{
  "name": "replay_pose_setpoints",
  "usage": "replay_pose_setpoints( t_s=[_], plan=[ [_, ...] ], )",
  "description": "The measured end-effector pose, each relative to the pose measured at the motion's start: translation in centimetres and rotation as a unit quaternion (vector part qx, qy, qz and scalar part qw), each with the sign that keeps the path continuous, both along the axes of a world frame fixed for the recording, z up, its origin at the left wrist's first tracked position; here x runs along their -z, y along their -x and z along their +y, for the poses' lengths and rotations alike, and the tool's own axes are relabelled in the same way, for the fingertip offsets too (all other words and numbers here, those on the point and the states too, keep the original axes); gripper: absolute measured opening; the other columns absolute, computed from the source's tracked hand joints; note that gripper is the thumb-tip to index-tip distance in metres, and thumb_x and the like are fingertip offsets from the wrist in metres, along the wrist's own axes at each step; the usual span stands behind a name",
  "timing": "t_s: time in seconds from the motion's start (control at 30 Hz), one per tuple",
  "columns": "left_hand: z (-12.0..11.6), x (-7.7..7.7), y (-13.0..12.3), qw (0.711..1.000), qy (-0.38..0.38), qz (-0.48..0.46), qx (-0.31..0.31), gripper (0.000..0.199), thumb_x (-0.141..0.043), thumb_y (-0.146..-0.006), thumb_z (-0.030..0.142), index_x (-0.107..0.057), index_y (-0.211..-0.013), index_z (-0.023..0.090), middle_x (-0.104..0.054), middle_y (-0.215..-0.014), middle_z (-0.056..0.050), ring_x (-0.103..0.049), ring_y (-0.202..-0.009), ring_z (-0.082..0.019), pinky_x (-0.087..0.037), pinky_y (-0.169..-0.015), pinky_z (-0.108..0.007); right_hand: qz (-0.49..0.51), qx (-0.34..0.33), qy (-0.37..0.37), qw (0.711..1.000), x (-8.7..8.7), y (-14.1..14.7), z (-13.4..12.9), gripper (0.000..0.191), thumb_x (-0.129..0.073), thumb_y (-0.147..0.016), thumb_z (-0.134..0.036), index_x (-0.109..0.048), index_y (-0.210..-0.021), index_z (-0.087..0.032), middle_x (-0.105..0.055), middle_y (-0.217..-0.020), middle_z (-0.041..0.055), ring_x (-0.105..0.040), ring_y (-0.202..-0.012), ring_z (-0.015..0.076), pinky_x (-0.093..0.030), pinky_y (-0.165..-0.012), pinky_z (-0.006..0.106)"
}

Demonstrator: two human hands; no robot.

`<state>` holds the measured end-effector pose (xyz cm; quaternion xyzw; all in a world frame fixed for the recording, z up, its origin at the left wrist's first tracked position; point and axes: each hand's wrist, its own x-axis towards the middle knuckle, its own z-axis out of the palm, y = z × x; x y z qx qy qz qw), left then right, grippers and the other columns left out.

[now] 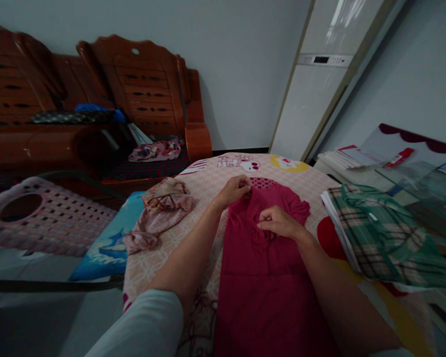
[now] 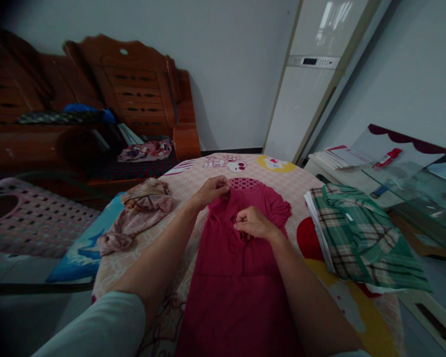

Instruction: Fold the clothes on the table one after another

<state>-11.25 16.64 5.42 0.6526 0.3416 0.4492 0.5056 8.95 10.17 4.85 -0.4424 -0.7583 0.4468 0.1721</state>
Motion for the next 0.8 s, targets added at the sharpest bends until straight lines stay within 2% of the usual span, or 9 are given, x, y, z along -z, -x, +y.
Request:
replay_pose_setpoints(
  t_s=[0.1,0.2,0.4,0.5,0.6,0.7,0.8],
  plan=[
    [0.0,0.5,-1.2,0.998,-0.058,0.002,0.029,0.004,-0.058,-0.083,0.018,-0.054,-0.083,0.015,-0.063,-0.074,0.000,-0.061,-0.069,-0.011,-0.049,-0.069,-0.024,0.018,-0.013,0.098,0.995,-0.4,-1.3,0.2,0.023,-0.062,-0.075,-0.037,-0.055,-0.064,-0.019,-0.054,-0.045,-0.0048,-0.046,-0.036,0.0084,-0.029,-0.036,0.018],
    [-0.1,1.4,-2.8,0.988,-0.129,0.073,0.043,0.001,-0.057,-0.082,0.014,-0.057,-0.083,0.015,-0.062,-0.077,0.000,-0.057,-0.071,-0.011,-0.046,-0.069,-0.023,0.000,-0.037,0.138,0.990,-0.6,-2.2,0.3,0.024,-0.065,-0.073,-0.038,-0.057,-0.065,-0.018,-0.060,-0.046,-0.0013,-0.049,-0.035,0.0089,-0.030,-0.034,0.017],
    [-1.0,3.0,-4.4,0.952,-0.184,0.215,0.120,0.010,-0.053,-0.084,0.011,-0.062,-0.085,0.015,-0.065,-0.081,-0.001,-0.058,-0.074,-0.013,-0.045,-0.074,-0.024,-0.034,-0.052,0.165,0.984,-0.1,-2.4,0.5,0.021,-0.065,-0.072,-0.035,-0.057,-0.064,-0.018,-0.059,-0.044,-0.0029,-0.050,-0.033,0.0090,-0.032,-0.032,0.017],
    [-1.5,3.0,-4.6,0.944,-0.186,0.223,0.154,0.016,-0.050,-0.084,0.009,-0.064,-0.087,0.016,-0.068,-0.084,-0.002,-0.060,-0.077,-0.014,-0.046,-0.077,-0.025,-0.050,-0.070,0.172,0.981,0.1,-2.3,0.6,0.020,-0.065,-0.072,-0.034,-0.057,-0.063,-0.018,-0.056,-0.042,-0.0042,-0.049,-0.033,0.0088,-0.031,-0.032,0.016],
    [-1.8,2.6,-4.9,0.944,-0.190,0.213,0.164,0.020,-0.048,-0.086,0.009,-0.067,-0.089,0.016,-0.071,-0.090,-0.003,-0.064,-0.083,-0.014,-0.047,-0.082,-0.025,-0.050,-0.083,0.174,0.980,-0.2,-2.3,0.5,0.025,-0.067,-0.073,-0.037,-0.057,-0.062,-0.018,-0.055,-0.041,-0.0041,-0.048,-0.033,0.0085,-0.029,-0.032,0.016],
    [-1.4,2.2,-4.8,0.952,-0.201,0.203,0.109,0.025,-0.046,-0.084,0.007,-0.069,-0.088,0.016,-0.073,-0.097,-0.005,-0.065,-0.093,-0.016,-0.048,-0.089,-0.026,-0.032,-0.065,0.153,0.986,-0.3,-2.4,0.5,0.035,-0.066,-0.077,-0.047,-0.057,-0.061,-0.018,-0.057,-0.044,-0.0024,-0.047,-0.033,0.0083,-0.028,-0.032,0.017],
    [-0.2,1.9,-3.2,0.954,-0.197,0.218,-0.055,0.028,-0.046,-0.080,0.005,-0.071,-0.089,0.016,-0.072,-0.098,-0.006,-0.065,-0.095,-0.017,-0.049,-0.091,-0.029,0.034,0.052,0.041,0.997,0.4,-2.4,1.1,0.040,-0.062,-0.081,-0.053,-0.059,-0.064,-0.017,-0.059,-0.048,-0.0010,-0.046,-0.035,0.0084,-0.030,-0.035,0.019]
  ],
)
